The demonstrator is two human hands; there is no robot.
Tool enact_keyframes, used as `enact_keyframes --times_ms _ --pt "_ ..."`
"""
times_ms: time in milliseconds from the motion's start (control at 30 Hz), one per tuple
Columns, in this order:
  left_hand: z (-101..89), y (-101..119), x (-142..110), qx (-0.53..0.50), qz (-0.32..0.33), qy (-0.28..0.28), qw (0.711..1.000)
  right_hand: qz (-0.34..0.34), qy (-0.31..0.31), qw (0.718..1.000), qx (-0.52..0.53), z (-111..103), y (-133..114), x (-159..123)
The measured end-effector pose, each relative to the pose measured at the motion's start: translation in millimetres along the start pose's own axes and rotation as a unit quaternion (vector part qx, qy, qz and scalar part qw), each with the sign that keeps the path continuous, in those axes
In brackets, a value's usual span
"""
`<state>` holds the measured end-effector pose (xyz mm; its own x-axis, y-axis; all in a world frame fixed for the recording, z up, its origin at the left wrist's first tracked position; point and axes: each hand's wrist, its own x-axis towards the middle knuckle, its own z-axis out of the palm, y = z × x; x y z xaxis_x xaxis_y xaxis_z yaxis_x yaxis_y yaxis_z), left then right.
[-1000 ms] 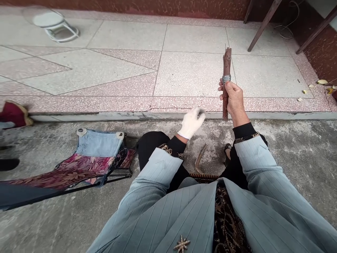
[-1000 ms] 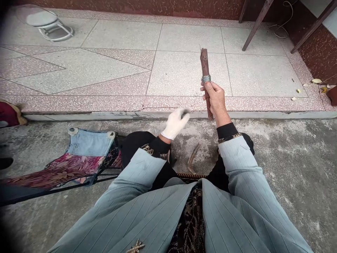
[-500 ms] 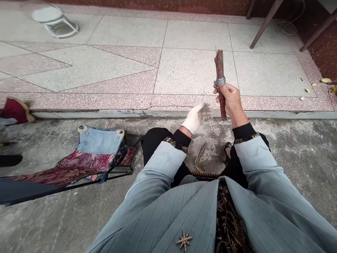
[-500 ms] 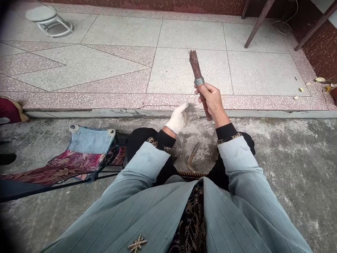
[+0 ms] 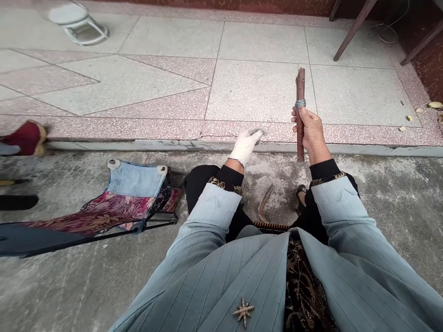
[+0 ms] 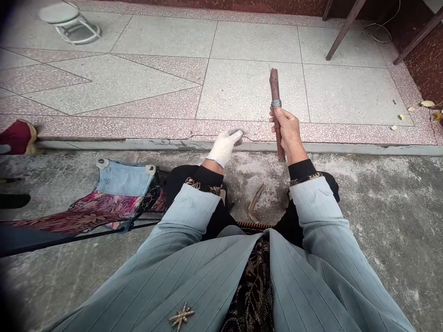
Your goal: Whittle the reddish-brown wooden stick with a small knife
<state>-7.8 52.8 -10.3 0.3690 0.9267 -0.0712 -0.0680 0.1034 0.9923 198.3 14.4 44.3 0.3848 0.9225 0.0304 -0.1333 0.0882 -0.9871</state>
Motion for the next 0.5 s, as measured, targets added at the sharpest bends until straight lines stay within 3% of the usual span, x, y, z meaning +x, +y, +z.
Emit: enact_keyframes --times_ms 167,333,500 --pt "-7.1 -1.9 -0.3 -0.061 -0.011 0.019 0.998 0.014 0.009 1.0 -0.01 -3.0 0.3 0.7" --pt "-10.5 -6.3 2.3 -0.204 -0.075 0.059 0.974 -0.003 0.015 1.0 -0.026 -8.8 2.1 4.8" --pt "-6.7 -5.4 -2.3 -0.257 -0.112 0.039 0.959 -0.026 0.004 1.0 0.004 -11.7 4.2 6.3"
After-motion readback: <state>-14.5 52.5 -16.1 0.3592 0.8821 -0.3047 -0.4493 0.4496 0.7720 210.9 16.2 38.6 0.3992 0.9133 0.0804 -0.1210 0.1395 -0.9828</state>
